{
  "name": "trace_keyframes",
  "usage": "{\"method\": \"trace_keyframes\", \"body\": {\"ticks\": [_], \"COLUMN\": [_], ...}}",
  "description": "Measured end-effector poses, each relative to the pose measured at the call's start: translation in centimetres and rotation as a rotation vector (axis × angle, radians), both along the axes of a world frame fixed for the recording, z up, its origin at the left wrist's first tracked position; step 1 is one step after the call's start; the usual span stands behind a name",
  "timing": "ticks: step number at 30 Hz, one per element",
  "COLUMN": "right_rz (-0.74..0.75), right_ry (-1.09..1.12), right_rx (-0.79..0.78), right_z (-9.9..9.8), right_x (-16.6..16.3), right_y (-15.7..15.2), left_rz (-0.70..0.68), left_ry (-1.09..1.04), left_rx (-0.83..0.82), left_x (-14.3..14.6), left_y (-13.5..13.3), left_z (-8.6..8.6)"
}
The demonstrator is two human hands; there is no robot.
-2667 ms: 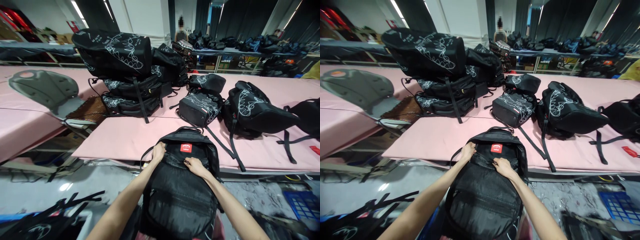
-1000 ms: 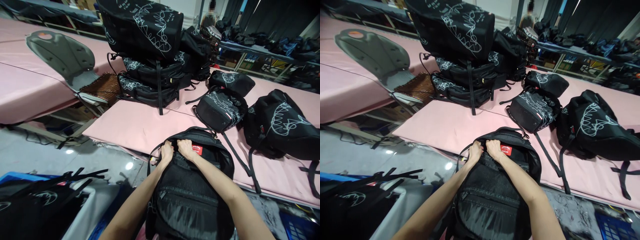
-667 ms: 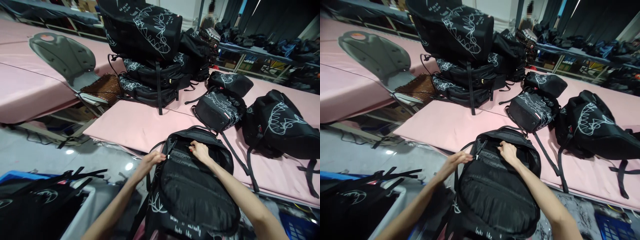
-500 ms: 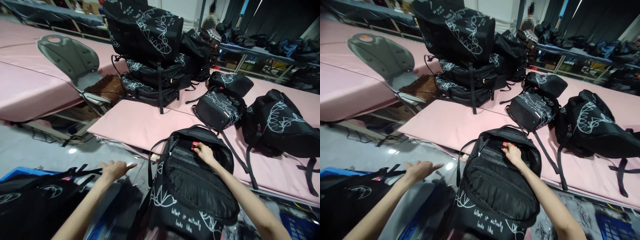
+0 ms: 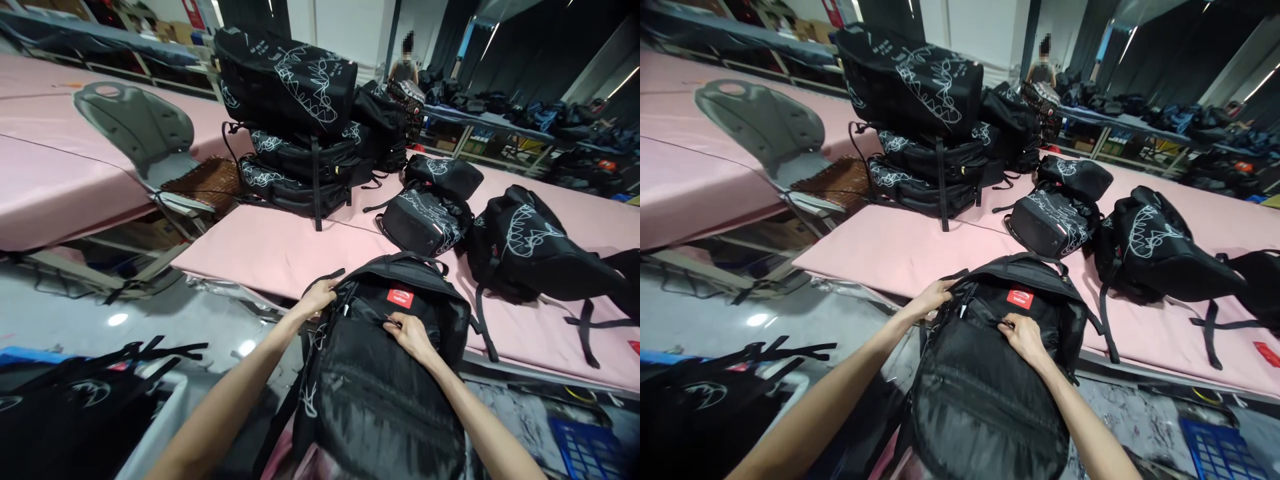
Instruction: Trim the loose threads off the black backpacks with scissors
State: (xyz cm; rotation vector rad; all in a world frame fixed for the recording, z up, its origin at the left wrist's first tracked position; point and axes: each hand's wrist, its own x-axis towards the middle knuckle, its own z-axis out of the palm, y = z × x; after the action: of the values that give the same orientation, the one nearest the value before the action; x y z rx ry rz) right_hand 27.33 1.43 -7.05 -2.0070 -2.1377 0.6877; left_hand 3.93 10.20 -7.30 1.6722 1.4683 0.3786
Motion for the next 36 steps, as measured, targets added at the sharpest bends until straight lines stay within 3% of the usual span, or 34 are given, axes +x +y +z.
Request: {"method": "trace_keyframes", "body": {"ticks": [5, 9, 13, 17, 20, 23, 25, 27, 30, 32, 34, 36], "right_rz": [0.055, 0.055, -0.042, -0.09, -0.072, -0.034, -0.038, -0.079, -0.138, -0.149, -0.146, -0.144], "right_ry": [0.105, 0.022, -0.127, -0.131, -0.027, 0.102, 0.172, 0.215, 0.27, 0.319, 0.367, 0.395], "right_rx": [0.181, 0.212, 0.112, 0.002, 0.08, 0.225, 0.283, 0.321, 0.364, 0.378, 0.384, 0.382], "right_z": [1.3, 1.4, 1.3, 0.8, -0.3, -2.0, -3.2, -4.3, -5.3, -5.6, -5.8, -6.0], "right_x": [1.1, 1.7, 2.3, 2.7, 2.3, 1.3, 0.5, -0.2, -0.7, -0.6, -0.4, -0.1], "right_y": [-3.4, -4.3, -4.4, -3.9, -3.4, -3.0, -2.8, -2.7, -2.7, -2.7, -2.5, -2.4], "left_rz": [-0.086, -0.055, -0.068, -0.074, -0.073, -0.019, 0.058, 0.098, 0.023, -0.164, -0.38, -0.504], "left_ry": [-0.534, -0.504, -0.551, -0.544, -0.449, -0.182, 0.036, 0.17, 0.231, 0.187, 0.107, 0.039], "left_rx": [-0.001, 0.058, 0.109, 0.106, 0.111, 0.128, 0.219, 0.413, 0.707, 0.666, 0.465, 0.286], "left_x": [-2.9, -3.1, -2.8, -2.7, -2.9, -2.5, -1.4, 0.3, 3.9, 6.7, 9.5, 12.3], "left_y": [-4.6, -6.8, -7.3, -6.4, -4.8, -3.1, -2.2, -1.7, -1.0, -0.1, 1.4, 3.2], "left_z": [3.8, 5.0, 4.4, 3.2, 1.6, 0.0, -0.6, -0.5, 0.2, 0.3, -0.2, -0.8]}}
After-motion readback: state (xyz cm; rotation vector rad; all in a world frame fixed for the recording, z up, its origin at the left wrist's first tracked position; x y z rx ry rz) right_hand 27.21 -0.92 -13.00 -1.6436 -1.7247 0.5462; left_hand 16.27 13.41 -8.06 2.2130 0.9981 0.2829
